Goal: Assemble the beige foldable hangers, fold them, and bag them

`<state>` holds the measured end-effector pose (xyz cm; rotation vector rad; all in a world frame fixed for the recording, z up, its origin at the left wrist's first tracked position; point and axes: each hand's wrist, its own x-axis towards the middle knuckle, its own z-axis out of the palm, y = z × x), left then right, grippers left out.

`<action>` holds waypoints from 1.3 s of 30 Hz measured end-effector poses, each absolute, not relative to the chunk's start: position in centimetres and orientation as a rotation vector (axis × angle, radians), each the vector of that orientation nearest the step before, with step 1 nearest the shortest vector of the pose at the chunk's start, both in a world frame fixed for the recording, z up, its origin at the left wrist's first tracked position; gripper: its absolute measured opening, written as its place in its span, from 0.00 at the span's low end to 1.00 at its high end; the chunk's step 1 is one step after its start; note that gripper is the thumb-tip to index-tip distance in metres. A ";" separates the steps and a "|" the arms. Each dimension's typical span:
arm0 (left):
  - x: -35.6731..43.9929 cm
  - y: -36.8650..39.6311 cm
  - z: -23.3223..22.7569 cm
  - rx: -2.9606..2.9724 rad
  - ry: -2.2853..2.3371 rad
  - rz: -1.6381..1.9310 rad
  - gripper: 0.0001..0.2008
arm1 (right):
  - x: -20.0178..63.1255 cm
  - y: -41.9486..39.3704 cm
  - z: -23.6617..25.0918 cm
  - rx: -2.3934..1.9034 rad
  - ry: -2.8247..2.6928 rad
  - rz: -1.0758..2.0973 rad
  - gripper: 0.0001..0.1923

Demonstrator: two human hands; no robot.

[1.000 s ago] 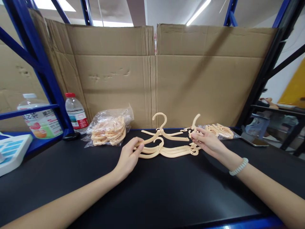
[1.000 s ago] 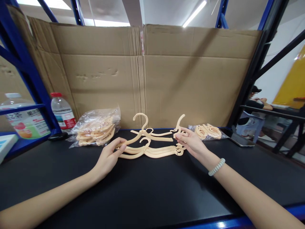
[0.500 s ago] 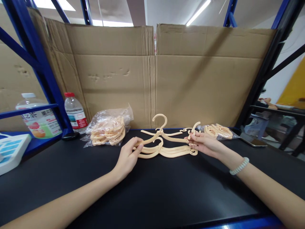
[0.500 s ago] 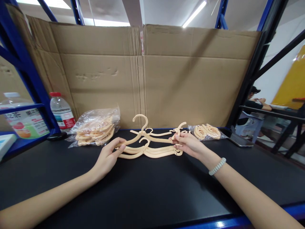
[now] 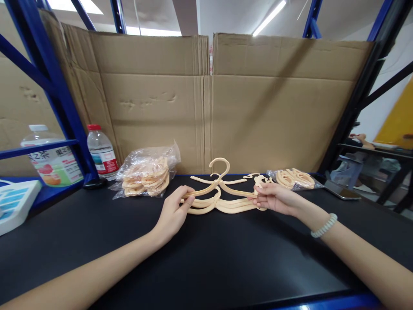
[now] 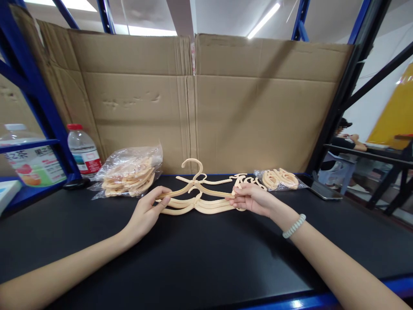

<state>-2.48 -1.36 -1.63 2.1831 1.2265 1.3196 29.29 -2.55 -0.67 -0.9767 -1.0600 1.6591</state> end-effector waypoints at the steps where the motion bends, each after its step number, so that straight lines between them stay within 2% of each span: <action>1: -2.5 -1.4 -1.6 2.186 1.229 1.323 0.09 | 29.3 -2.6 -0.6 -0.995 -1.043 1.670 0.06; 10: -2.5 -1.5 -1.5 2.212 1.240 1.325 0.08 | 29.5 -2.4 -1.1 -1.006 -1.070 1.679 0.06; 22: -2.5 -1.7 -1.5 2.265 1.237 1.252 0.11 | 28.0 -3.2 -0.8 -1.132 -1.172 1.356 0.10; 30: -2.5 -1.8 -1.6 2.266 1.252 1.232 0.11 | 27.6 -3.1 -1.0 -1.068 -1.213 1.210 0.13; 35: -2.4 -2.1 -1.3 2.382 1.274 1.108 0.14 | 27.9 -2.9 -0.8 -1.026 -1.208 1.118 0.17; 39: -2.5 -2.0 -0.7 2.644 1.317 0.985 0.13 | 28.1 -2.7 -0.6 -0.977 -1.136 1.147 0.14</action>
